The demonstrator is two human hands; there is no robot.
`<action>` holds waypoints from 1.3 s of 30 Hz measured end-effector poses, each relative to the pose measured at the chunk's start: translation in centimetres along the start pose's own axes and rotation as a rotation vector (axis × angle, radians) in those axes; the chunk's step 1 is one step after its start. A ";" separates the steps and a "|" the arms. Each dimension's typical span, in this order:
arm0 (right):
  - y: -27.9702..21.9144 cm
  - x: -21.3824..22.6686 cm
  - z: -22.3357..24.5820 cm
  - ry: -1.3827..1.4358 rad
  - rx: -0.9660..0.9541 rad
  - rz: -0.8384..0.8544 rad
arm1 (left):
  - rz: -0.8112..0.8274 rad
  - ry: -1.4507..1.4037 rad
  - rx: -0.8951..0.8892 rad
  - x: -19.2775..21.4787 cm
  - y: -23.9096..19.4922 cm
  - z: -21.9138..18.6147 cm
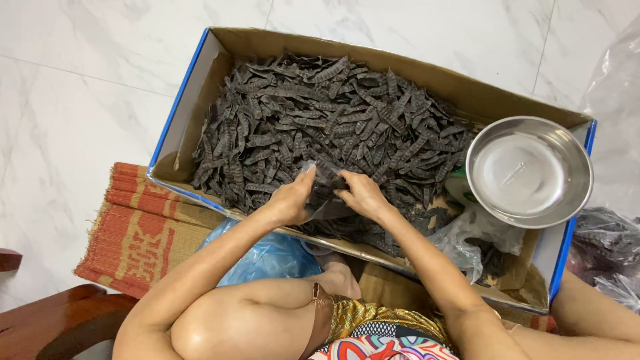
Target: The person sits cross-legged on the floor and packs dark dried snakeskin pieces from a large cardboard box into a small plastic bag. They use both hands to scoop the pieces, fill the bag, and then place the filled bag into a metal bowl.
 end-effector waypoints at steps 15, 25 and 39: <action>-2.6 -1.3 2.2 -0.382 0.179 -0.180 | 0.029 -0.176 0.126 0.0 -0.1 0.7; -0.5 -0.9 4.2 -0.239 0.247 -0.131 | 0.028 -0.104 0.091 0.4 -0.1 0.1; 7.1 7.4 -12.4 -0.708 0.157 -0.359 | 0.066 -0.121 0.106 -0.1 -0.1 0.6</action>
Point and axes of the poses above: each hand's wrist, its own y-axis towards the middle knuckle, its own x-axis out of the back of the hand, z = x × y, the point moved 2 cm from there along y, towards the middle knuckle, and after that the axes turned 1 degree about x, right-handed, at the moved point
